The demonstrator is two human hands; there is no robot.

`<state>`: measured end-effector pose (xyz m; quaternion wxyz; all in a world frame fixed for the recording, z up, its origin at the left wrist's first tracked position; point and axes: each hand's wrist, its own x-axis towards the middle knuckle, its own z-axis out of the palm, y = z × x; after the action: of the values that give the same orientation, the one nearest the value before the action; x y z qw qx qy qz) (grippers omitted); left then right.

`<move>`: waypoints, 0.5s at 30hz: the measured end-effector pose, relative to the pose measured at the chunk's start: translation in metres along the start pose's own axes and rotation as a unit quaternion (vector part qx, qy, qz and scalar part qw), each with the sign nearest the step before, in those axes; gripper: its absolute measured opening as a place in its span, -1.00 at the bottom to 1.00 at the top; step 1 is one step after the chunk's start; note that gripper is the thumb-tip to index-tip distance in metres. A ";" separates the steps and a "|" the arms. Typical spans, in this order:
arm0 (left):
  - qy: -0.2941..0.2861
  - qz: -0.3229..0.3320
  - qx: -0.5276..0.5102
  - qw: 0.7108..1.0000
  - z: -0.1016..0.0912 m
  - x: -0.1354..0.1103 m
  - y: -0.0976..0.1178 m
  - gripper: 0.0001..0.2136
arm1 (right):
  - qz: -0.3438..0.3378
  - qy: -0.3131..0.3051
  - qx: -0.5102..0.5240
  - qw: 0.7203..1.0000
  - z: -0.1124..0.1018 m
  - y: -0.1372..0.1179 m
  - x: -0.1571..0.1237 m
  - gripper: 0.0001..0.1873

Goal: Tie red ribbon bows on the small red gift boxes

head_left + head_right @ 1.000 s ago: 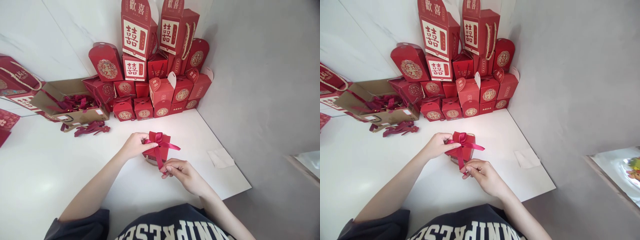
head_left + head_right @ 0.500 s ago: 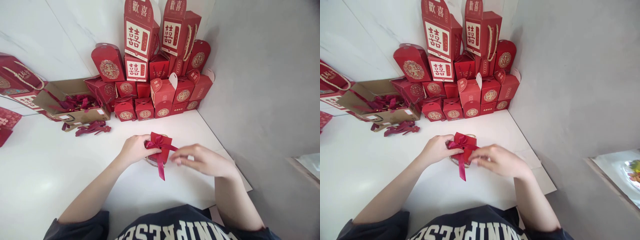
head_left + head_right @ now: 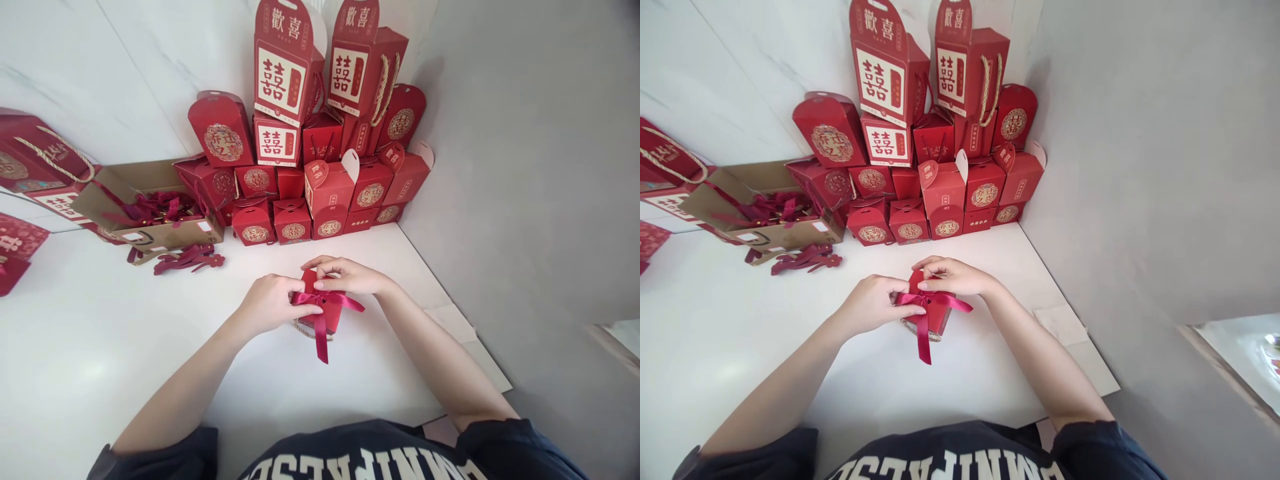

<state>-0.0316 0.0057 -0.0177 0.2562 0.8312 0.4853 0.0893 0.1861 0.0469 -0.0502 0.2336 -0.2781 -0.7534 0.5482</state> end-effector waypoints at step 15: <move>-0.027 -0.014 -0.035 0.999 0.003 0.005 -0.006 -0.54 | 0.017 0.120 0.149 0.981 0.026 0.011 -0.040 -0.67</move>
<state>-0.0325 0.0118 -0.0242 0.2995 0.8170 0.4862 0.0803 0.2005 0.0042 -0.0706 0.3518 -0.3171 -0.6251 0.6205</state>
